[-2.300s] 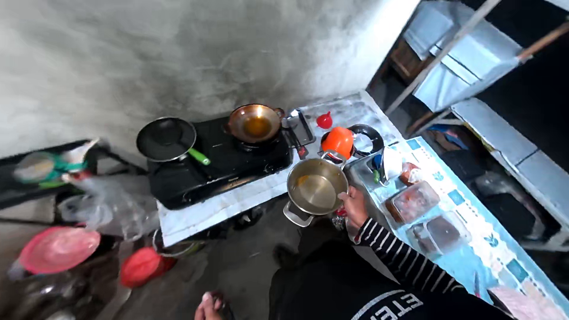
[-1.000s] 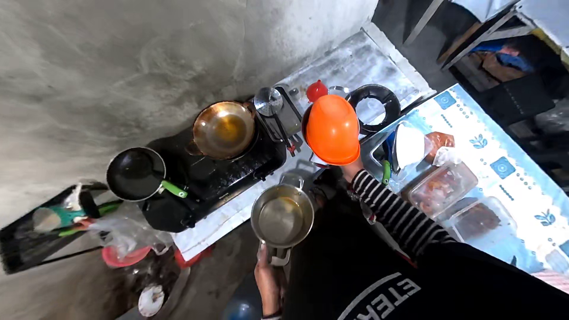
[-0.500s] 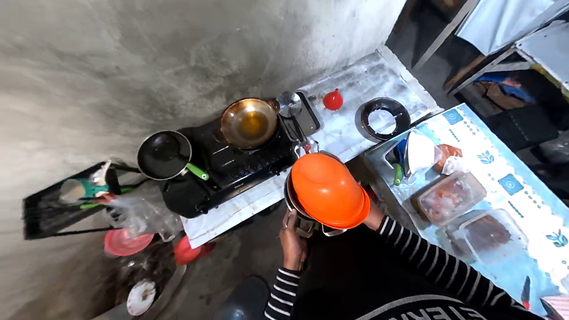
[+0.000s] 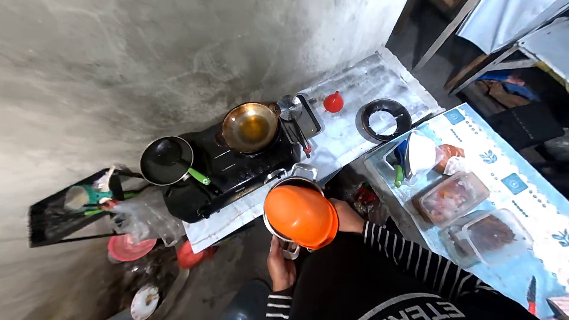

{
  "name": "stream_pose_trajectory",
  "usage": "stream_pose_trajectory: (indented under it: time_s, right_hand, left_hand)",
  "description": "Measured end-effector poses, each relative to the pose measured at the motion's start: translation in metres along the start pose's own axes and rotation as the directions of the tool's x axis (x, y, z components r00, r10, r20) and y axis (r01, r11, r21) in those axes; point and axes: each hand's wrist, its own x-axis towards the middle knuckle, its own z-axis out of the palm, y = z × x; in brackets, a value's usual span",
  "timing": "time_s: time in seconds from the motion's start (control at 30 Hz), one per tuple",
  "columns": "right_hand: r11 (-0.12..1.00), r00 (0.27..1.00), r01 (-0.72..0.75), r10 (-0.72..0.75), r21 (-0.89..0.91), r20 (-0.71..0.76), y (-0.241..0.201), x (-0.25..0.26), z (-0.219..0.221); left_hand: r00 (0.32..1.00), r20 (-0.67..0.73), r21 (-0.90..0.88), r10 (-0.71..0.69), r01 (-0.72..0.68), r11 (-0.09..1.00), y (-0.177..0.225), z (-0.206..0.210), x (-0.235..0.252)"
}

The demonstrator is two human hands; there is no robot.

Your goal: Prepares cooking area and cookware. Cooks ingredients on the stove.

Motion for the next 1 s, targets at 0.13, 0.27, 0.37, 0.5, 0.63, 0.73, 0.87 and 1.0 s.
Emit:
stream_pose_trajectory:
  time_s: [0.13,0.27,0.37,0.5,0.63,0.73,0.87,1.0]
  right_hand:
    - [0.982,0.978,-0.119,0.092,0.144,0.187,0.024,0.023,-0.024]
    - [0.612,0.713,-0.581,0.701,0.537,-0.027,0.104,0.096,-0.015]
    - [0.444,0.616,-0.679,0.777,0.585,0.125,0.147,0.139,0.007]
    - [0.507,0.685,-0.598,0.725,0.62,0.069,0.153,0.153,0.024]
    - [0.82,0.757,-0.468,0.564,0.329,-0.33,0.073,0.079,-0.031]
    - [0.956,0.716,-0.291,0.232,0.02,-0.658,0.032,-0.004,-0.067]
    - [0.972,0.3,-0.182,-0.091,-0.15,-0.949,0.02,-0.097,-0.114]
    - [0.899,0.018,-0.429,0.113,0.094,-0.993,0.031,-0.161,-0.159]
  left_hand:
    - [0.993,-0.056,-0.026,0.099,-0.101,0.995,0.01,-0.026,-0.011]
    - [0.98,-0.095,0.011,0.174,-0.174,0.985,0.029,-0.036,-0.025]
    - [0.978,-0.032,0.035,0.206,-0.204,0.978,0.04,-0.034,-0.033]
    - [0.981,0.044,0.077,0.189,-0.192,0.978,0.043,-0.021,-0.031]
    - [0.983,0.127,0.095,0.136,-0.148,0.984,0.037,0.015,-0.014]
    - [0.978,0.191,0.094,0.079,-0.098,0.991,0.031,0.049,0.003]
    - [0.956,0.295,0.124,-0.004,-0.034,0.992,0.021,0.099,0.035]
    - [0.946,0.312,0.2,-0.088,0.026,0.979,0.013,0.158,0.051]
